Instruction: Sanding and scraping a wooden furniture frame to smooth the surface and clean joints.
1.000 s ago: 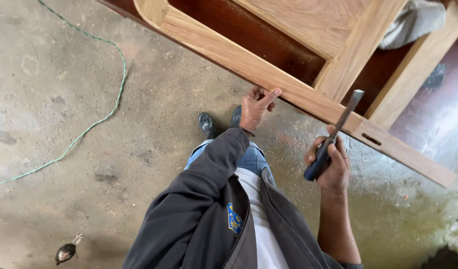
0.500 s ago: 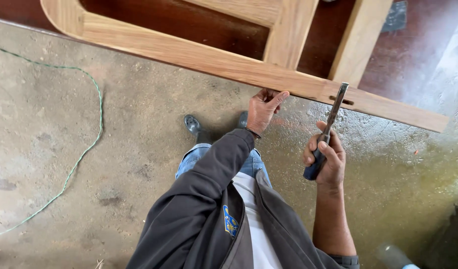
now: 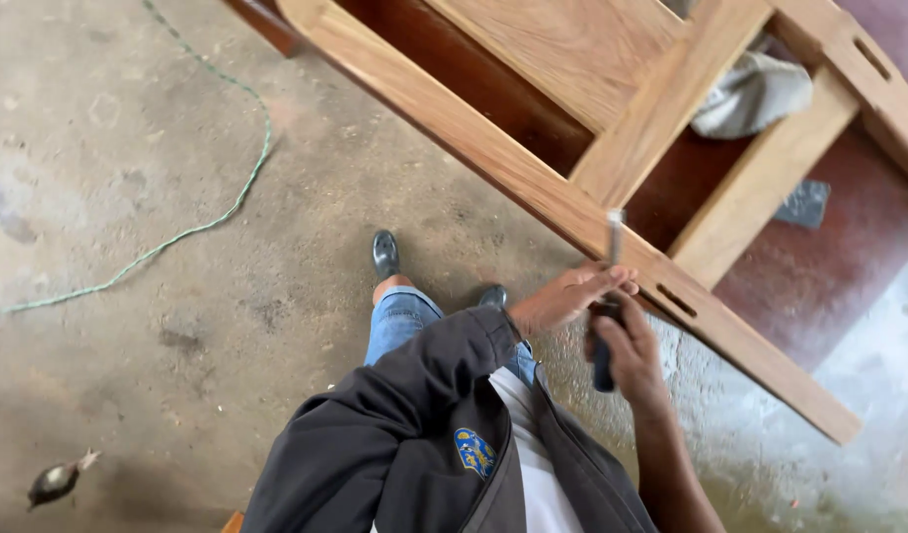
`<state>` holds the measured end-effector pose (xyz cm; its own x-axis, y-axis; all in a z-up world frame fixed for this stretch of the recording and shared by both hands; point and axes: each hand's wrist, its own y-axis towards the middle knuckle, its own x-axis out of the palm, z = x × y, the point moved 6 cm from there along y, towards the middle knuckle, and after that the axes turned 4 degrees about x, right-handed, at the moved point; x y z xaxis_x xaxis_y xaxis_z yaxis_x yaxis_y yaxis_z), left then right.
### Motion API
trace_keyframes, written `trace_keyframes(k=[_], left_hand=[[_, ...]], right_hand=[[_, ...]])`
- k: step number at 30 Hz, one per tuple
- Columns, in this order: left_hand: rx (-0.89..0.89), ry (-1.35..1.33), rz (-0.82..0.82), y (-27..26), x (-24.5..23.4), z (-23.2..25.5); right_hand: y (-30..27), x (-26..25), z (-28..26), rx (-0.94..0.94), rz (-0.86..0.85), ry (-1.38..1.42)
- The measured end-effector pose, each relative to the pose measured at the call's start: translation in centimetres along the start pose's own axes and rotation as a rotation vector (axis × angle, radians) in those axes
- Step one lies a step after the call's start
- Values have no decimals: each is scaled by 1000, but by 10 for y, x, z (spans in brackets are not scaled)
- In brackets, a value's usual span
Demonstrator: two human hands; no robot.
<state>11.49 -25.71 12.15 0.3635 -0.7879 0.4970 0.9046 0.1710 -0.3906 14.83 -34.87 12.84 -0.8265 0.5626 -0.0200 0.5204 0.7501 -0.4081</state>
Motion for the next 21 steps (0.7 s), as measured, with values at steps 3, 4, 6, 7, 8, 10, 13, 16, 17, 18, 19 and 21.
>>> trace_keyframes(k=[3,4,6,7,8,10,13,16,17,18,19,21], left_hand=[[123,-366,380,-18,-53,3],[136,-361,385,-28,-73,15],[349,-559,620,-60,-130,44],[351,-558,625,-68,-161,50],[356,-530,717,-81,-196,54],[363,-499,812,-103,-256,67],[395,-436,984,-139,-327,96],[365,-392,947,-158,-369,122],[346,-394,955,-161,-383,123],[331,-398,957,-160,-395,124],[321,-394,951,-160,-406,126],[322,-361,902,-159,-421,129]], right_hand=[[35,51,-24,-152,-166,-519],[54,57,-34,-165,-173,-519],[84,82,-63,-458,-234,-793],[114,97,-70,-461,-238,-791],[144,106,-79,-455,-147,-648],[200,133,-101,-450,-59,-503],[273,188,-140,-598,6,-870],[330,237,-153,-701,-109,-978],[350,246,-148,-532,-118,-1064],[370,251,-146,-363,-126,-1147],[376,258,-149,-352,-120,-1145],[386,268,-147,-194,-112,-1247]])
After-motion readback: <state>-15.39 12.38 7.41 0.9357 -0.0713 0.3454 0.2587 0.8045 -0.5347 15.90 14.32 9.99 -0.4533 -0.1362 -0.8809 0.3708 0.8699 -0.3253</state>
